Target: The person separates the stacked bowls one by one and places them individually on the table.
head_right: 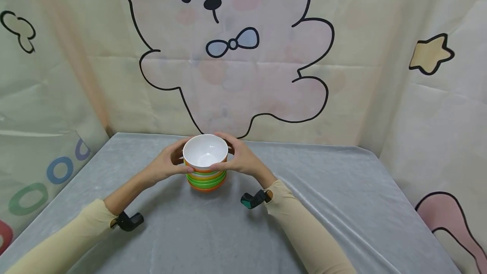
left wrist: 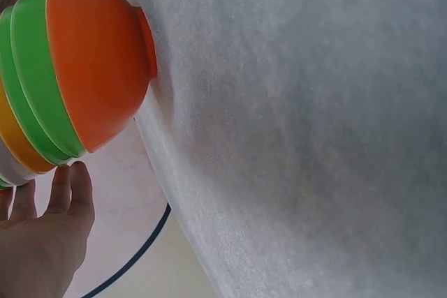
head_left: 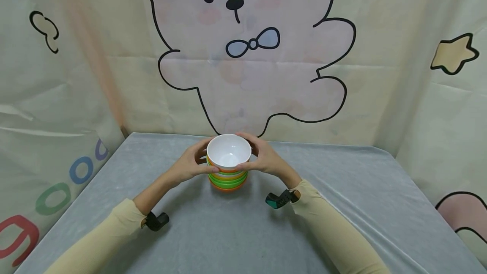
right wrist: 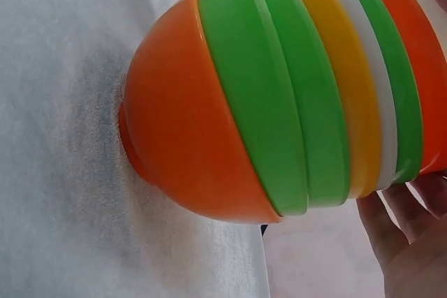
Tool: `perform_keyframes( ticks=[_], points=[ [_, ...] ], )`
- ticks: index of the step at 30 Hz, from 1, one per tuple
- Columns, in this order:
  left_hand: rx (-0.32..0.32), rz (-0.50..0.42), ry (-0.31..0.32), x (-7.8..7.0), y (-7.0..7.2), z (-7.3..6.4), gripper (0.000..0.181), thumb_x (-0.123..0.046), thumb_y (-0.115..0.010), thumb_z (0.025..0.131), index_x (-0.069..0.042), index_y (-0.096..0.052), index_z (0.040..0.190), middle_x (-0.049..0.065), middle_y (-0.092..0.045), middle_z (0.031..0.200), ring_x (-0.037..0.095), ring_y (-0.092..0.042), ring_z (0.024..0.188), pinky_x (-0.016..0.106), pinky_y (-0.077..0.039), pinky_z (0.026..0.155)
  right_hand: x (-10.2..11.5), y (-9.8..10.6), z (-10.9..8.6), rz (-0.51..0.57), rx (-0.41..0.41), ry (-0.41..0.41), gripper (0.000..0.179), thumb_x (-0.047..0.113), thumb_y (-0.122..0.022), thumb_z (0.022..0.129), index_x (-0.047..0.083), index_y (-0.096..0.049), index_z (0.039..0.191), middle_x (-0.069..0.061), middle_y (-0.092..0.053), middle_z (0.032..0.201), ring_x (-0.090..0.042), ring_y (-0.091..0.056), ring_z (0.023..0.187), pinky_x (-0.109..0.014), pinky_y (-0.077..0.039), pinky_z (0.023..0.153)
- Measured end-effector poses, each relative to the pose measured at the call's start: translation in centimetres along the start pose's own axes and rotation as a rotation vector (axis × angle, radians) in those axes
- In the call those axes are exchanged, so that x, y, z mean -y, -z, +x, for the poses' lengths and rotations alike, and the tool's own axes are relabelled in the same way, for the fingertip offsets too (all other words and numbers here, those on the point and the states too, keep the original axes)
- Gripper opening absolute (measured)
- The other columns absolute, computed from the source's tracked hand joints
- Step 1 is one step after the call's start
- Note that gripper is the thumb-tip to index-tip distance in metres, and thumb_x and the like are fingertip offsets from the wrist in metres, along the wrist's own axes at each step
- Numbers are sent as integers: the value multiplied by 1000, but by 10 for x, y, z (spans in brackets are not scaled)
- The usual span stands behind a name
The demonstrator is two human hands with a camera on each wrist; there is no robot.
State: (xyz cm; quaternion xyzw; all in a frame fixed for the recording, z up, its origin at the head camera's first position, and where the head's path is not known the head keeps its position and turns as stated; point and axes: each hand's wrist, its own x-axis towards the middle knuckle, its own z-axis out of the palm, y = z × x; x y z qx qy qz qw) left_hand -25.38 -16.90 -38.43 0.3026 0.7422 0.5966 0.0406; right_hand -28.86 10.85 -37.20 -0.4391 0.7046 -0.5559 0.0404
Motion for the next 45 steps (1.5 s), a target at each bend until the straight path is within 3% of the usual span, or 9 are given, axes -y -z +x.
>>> perform_keyframes(
  ticks=[7, 15, 22, 30, 38, 45],
  points=[
    [2, 10, 6, -1, 1, -1, 84, -14, -85, 86, -12, -38, 156, 6, -48, 149, 32, -51, 131, 48, -47, 104, -3, -1, 2, -25, -3, 24, 86, 33, -90, 80, 5, -48, 149, -8, -56, 138, -27, -57, 120, -45, -47, 103],
    [3, 13, 20, -2, 2, 0, 84, -16, -84, 87, -14, -38, 156, 6, -47, 150, 33, -49, 133, 49, -46, 105, -1, 2, 2, -49, -23, 18, 91, 44, -89, 78, 6, -47, 150, -6, -57, 138, -25, -57, 121, -45, -46, 105],
    [-10, 32, 49, -3, 2, -1, 82, -19, -85, 86, -17, -40, 155, 5, -46, 151, 34, -46, 136, 52, -44, 106, 3, 8, 2, -4, -37, 24, 94, 38, -91, 78, 3, -44, 152, -12, -53, 143, -30, -55, 124, -48, -43, 107],
    [-8, 33, 75, -3, 2, -2, 81, -20, -84, 87, -18, -40, 156, 3, -44, 153, 35, -44, 137, 52, -43, 107, 12, 14, 5, 55, -74, 88, 97, 33, -92, 77, -4, -42, 151, -19, -50, 144, -36, -54, 123, -46, -46, 105],
    [10, 30, 47, -3, 2, -2, 81, -19, -82, 88, -19, -38, 157, 2, -45, 153, 34, -47, 135, 50, -45, 106, 19, 26, 3, 75, -131, 87, 93, 29, -92, 77, -2, -45, 150, -17, -50, 143, -36, -54, 121, -42, -48, 103],
    [22, 35, 28, -2, 3, -3, 80, -20, -82, 89, -20, -39, 156, 1, -45, 152, 34, -48, 135, 51, -44, 106, 23, 49, -11, 84, -183, 68, 89, 15, -92, 77, -1, -44, 150, -17, -46, 146, -36, -51, 123, -39, -50, 101]
  ],
)
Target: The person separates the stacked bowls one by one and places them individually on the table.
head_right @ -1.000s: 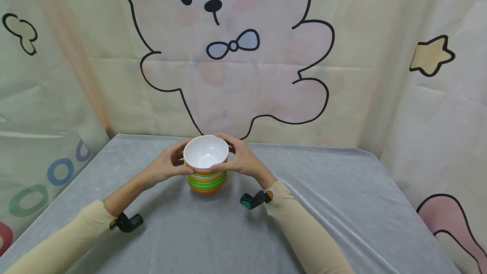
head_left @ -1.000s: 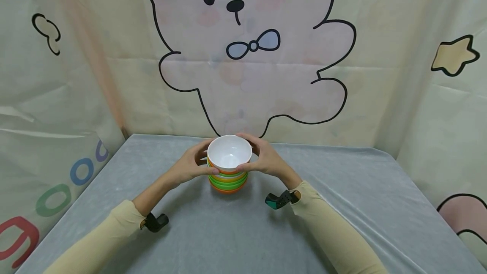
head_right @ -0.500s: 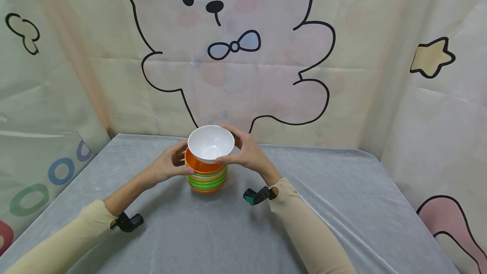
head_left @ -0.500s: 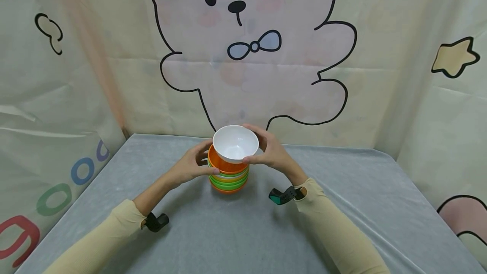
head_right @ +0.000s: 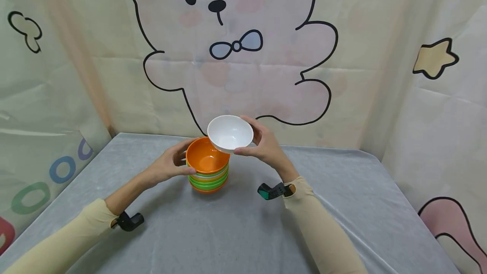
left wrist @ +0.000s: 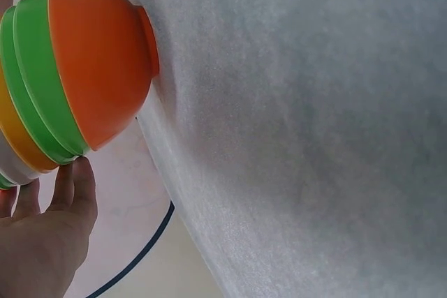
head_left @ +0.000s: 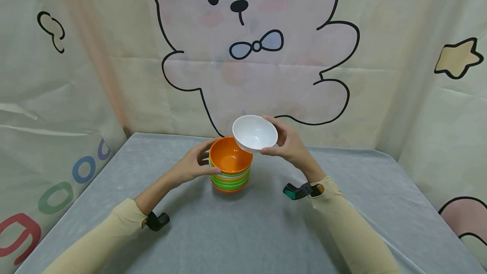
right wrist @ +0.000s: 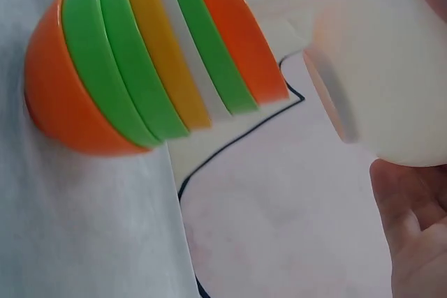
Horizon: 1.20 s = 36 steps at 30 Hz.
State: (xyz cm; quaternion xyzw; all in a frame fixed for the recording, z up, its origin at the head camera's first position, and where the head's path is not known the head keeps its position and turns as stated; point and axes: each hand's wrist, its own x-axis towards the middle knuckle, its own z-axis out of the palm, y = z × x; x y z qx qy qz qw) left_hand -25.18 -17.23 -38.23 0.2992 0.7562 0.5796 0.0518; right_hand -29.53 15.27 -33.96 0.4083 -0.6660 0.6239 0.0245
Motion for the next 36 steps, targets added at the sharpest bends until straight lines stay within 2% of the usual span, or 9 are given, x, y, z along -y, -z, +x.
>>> perform_keyframes(
  ticks=[5, 13, 17, 24, 29, 36],
  points=[
    [3, 13, 1, 1, 1, 1, 79, -21, -82, 89, -19, -39, 156, 2, -45, 152, 34, -48, 135, 50, -44, 106, 0, 18, -10, -50, -37, -16, 90, 7, -92, 75, 0, -45, 151, -17, -45, 147, -35, -50, 125, -37, -51, 99],
    [-2, 30, 0, 2, 1, -1, 79, -21, -82, 89, -19, -39, 156, 2, -44, 152, 36, -47, 135, 50, -45, 105, -5, 33, -24, -106, -51, -46, 87, -9, -88, 73, 3, -47, 149, -14, -49, 145, -35, -51, 124, -38, -52, 97],
    [-3, 31, 1, 2, 1, -1, 80, -20, -82, 89, -19, -39, 156, 2, -44, 152, 35, -47, 135, 51, -45, 105, -12, 38, -29, -120, -56, -63, 88, -9, -87, 74, 4, -46, 151, -15, -48, 146, -35, -50, 126, -36, -52, 98],
    [2, 26, 5, 1, 1, 0, 79, -20, -82, 89, -19, -39, 156, 2, -44, 152, 35, -47, 135, 50, -45, 106, -28, 44, -40, -150, -93, -157, 91, -5, -89, 75, -1, -41, 152, -18, -46, 147, -34, -48, 130, -29, -49, 99],
    [2, 26, 5, 1, 1, 0, 80, -20, -82, 89, -19, -39, 156, 2, -44, 152, 35, -48, 134, 50, -45, 105, -40, 44, -45, -163, -102, -230, 90, -3, -90, 74, 1, -44, 150, -17, -47, 145, -34, -48, 130, -29, -48, 100],
    [3, 30, 6, 1, 1, 1, 80, -20, -82, 89, -19, -39, 156, 2, -44, 152, 34, -49, 134, 49, -46, 105, -56, 44, -48, -167, -119, -278, 89, -2, -92, 72, 1, -46, 149, -17, -49, 143, -34, -50, 128, -29, -49, 99]
  ],
)
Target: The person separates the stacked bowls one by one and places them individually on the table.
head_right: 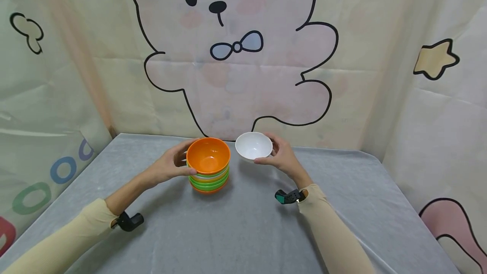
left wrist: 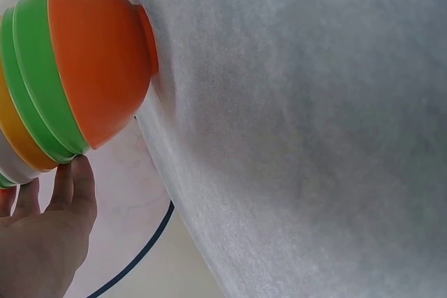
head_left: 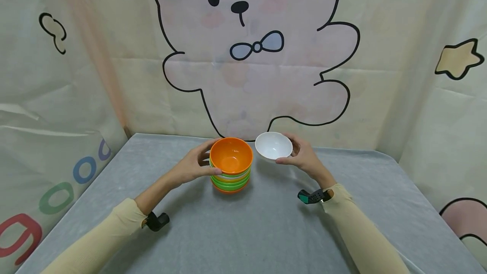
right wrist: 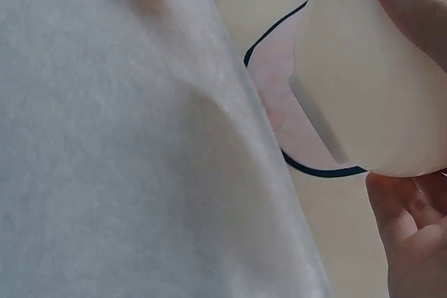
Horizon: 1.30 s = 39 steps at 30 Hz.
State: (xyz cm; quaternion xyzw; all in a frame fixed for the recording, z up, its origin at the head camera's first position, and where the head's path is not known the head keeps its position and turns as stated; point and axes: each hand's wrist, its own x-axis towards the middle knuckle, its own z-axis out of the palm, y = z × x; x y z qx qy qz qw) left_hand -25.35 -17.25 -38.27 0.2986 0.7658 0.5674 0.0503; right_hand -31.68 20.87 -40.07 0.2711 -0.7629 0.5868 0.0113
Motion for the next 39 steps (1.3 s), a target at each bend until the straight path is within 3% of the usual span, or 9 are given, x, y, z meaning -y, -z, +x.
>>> perform_keyframes(
  ticks=[10, 20, 30, 39],
  points=[
    [0, 1, 2, 0, 0, 0, 80, -21, -82, 89, -19, -39, 156, 2, -44, 152, 34, -49, 134, 48, -46, 105, -17, -5, 8, -3, -28, -100, 90, 3, -93, 73, 1, -46, 150, -15, -48, 146, -33, -49, 129, -34, -46, 104],
    [-5, 8, 7, 0, 0, 0, 80, -21, -82, 89, -20, -39, 156, 1, -44, 152, 34, -49, 133, 49, -46, 105, -33, -3, 19, -9, -46, -144, 86, 3, -91, 75, 1, -47, 149, -19, -49, 145, -35, -50, 128, -27, -48, 100],
    [4, -7, 3, -4, -1, -1, 81, -19, -82, 89, -21, -38, 157, 0, -44, 153, 33, -49, 133, 49, -45, 106, -44, -7, 27, -15, -44, -149, 84, 5, -91, 77, 1, -48, 149, -19, -48, 147, -36, -47, 131, -47, -38, 111],
    [5, -9, -5, -3, -1, -1, 81, -18, -81, 89, -22, -38, 157, 0, -43, 153, 33, -49, 133, 49, -45, 106, -46, -8, 28, -49, -28, -166, 84, 7, -92, 75, 2, -49, 148, -17, -50, 145, -34, -48, 132, -47, -38, 112]
  ],
)
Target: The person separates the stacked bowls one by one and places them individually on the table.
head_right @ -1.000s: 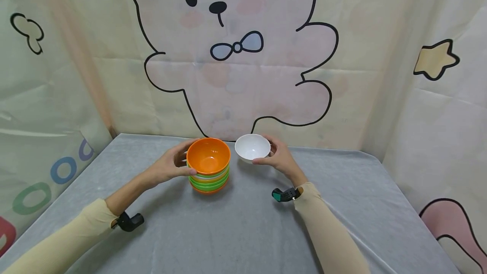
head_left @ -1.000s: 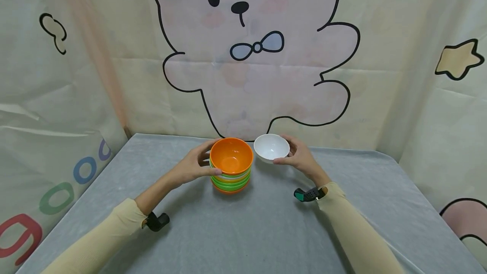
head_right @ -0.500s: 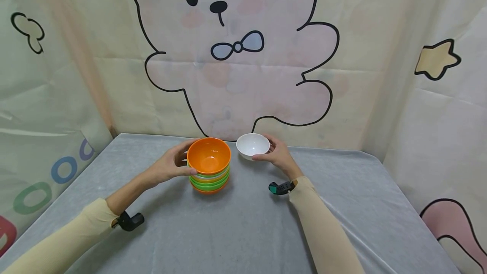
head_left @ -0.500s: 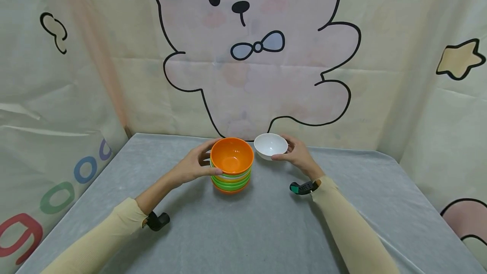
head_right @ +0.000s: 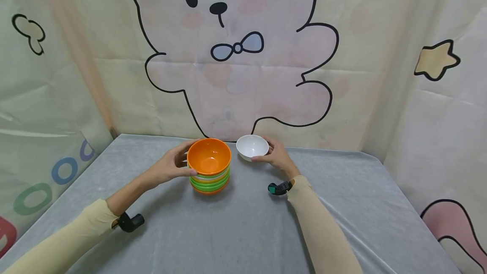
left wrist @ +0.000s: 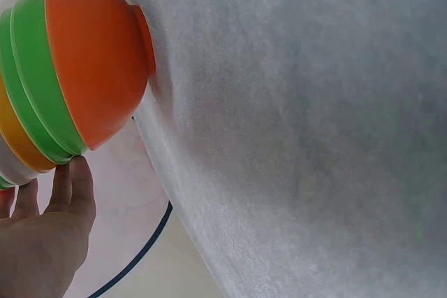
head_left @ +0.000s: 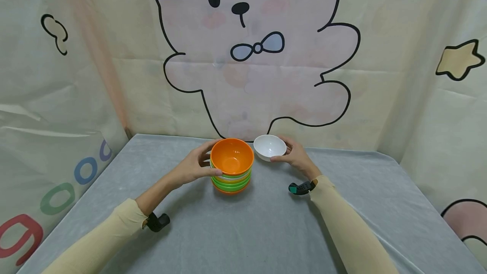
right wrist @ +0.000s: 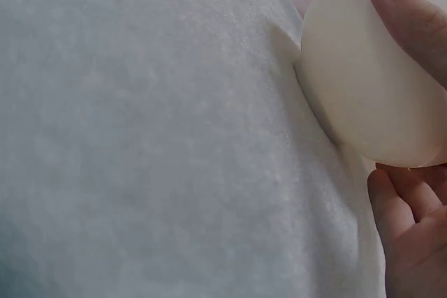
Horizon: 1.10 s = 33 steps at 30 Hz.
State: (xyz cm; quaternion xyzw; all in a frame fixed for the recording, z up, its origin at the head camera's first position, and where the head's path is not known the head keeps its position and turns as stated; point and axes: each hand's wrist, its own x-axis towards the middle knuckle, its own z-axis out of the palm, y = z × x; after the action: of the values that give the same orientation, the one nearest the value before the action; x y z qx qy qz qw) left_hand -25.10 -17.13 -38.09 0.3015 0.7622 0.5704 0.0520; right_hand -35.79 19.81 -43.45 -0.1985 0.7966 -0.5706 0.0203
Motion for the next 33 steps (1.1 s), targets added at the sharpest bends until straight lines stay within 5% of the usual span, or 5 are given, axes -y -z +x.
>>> perform_keyframes(
  ticks=[12, 19, 28, 33],
  points=[
    [-1, 5, 10, 1, 0, 1, 80, -17, -81, 89, -20, -38, 157, 1, -44, 153, 33, -50, 132, 48, -46, 105, 0, 6, -1, 7, 71, -15, 89, 7, -90, 78, 2, -42, 152, -17, -45, 149, -37, -46, 134, -49, -37, 112],
    [0, 4, 12, 1, 0, 1, 81, -17, -81, 89, -19, -37, 157, 2, -43, 153, 34, -49, 133, 48, -45, 105, 1, 22, -11, 97, 105, -47, 104, 1, -85, 82, -4, -17, 160, -25, -25, 161, -39, -32, 144, -40, -37, 111],
    [8, -17, 15, 1, 0, 1, 81, -15, -81, 90, -17, -37, 157, 3, -43, 153, 34, -48, 134, 49, -45, 106, 0, 50, -26, 34, 46, 18, 86, 6, -81, 88, -8, -29, 155, -28, -31, 157, -44, -33, 143, -46, -35, 112],
    [4, -3, 23, 1, 0, 2, 81, -15, -82, 89, -18, -37, 157, 3, -43, 153, 34, -49, 133, 48, -46, 105, 3, 57, -33, 3, -22, 40, 73, 11, -81, 90, -6, -42, 149, -26, -41, 152, -42, -41, 138, -37, -43, 108]
  ],
)
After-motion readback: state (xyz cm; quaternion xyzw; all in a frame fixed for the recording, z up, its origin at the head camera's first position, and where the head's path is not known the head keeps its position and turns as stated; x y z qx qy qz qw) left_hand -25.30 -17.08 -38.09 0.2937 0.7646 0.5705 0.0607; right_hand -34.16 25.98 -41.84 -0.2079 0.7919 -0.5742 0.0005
